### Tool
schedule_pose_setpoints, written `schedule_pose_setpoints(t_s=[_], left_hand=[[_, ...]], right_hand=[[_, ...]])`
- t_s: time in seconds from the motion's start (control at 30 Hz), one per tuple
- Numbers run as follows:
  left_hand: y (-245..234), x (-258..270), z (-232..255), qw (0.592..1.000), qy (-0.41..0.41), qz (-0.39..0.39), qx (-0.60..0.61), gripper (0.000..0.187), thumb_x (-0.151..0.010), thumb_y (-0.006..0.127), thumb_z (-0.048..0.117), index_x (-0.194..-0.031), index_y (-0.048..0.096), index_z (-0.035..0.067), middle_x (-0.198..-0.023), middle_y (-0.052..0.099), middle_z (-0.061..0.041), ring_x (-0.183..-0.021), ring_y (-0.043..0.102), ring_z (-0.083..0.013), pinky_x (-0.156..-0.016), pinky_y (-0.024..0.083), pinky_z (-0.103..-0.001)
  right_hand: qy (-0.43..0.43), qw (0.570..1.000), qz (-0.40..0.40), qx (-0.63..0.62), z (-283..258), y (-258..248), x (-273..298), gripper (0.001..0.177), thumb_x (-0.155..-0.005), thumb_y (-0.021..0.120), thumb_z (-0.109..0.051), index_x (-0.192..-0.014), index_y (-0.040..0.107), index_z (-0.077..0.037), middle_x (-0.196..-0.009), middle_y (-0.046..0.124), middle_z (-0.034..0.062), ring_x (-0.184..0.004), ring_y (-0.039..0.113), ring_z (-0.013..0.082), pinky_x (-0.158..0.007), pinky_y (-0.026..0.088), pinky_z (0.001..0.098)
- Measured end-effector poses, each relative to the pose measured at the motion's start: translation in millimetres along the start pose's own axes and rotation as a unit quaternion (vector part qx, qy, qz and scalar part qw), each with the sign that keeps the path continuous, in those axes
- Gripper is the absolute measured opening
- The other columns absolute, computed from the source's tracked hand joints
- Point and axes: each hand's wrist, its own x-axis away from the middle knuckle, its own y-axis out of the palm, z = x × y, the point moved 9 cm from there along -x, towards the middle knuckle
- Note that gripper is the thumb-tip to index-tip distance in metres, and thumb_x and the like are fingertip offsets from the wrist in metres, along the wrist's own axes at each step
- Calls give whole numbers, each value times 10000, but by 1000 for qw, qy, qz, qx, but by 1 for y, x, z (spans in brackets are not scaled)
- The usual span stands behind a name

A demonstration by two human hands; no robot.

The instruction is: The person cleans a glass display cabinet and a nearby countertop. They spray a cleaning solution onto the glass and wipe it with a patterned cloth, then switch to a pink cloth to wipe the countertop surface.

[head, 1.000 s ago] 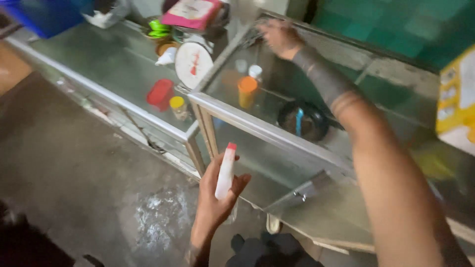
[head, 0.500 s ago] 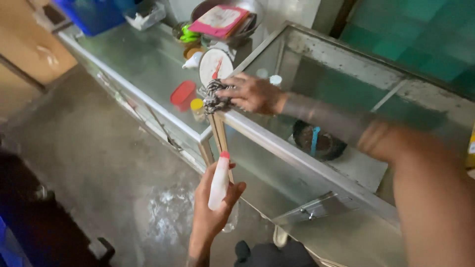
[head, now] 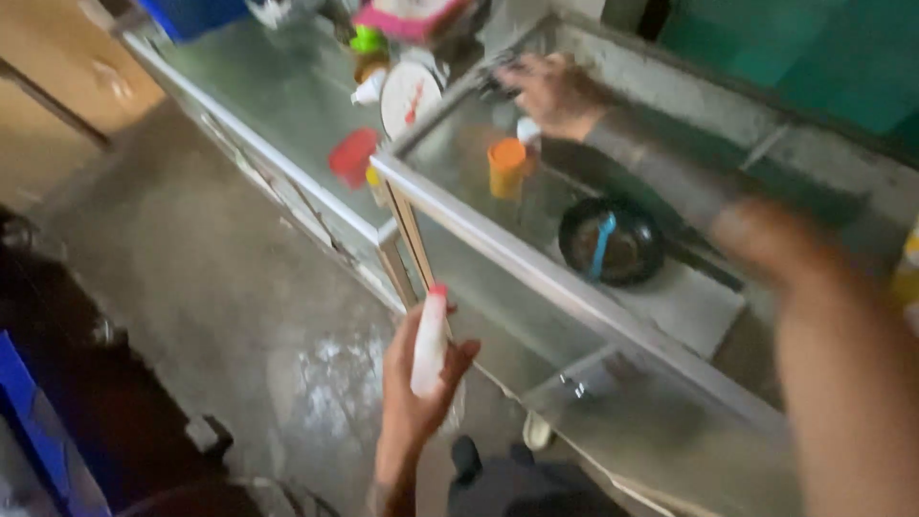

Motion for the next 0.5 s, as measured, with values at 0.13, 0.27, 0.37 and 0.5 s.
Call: schedule_pose_setpoints(t_s=[0.13,0.27,0.37,0.5], left_hand=[[19,2,14,997,36,34,61,470,-785,857,223,-1211,703,100,-672,683,-83,-627,625,-160,-640,539,-324],[31,13,38,995,44,26,90,462,-781,858,185,-1202,700,79,-743,709,-115,-646,630,-166,-640,544,-339],[42,25,31,993,71,-25,94,493,-903,660,325,-1304,591,48,-1193,687,-75,-821,731,-141,-715,605,-305],[35,49,3,998,-39,17,43,530,-828,712,376,-1289,663,119,-1160,725,-17,-859,772,-153,-725,592,-308]], right_hand=[[-166,976,-37,-138,-129,-61,95,380,-1008,601,-214,-1374,671,-289,-1479,564,99,-1350,502,427,-1082,424,546],[-169,983,-22,-73,-78,-73,109,427,-992,620,-221,-1410,631,-311,-1514,552,80,-1322,549,367,-1049,479,477],[-179,977,-16,112,15,-48,89,494,-1073,436,-220,-1549,512,-116,-1444,559,192,-970,645,303,-854,548,434],[259,951,-108,-129,171,-6,77,510,-1059,345,-166,-1544,489,-229,-1489,450,135,-1218,492,400,-1027,416,473]])
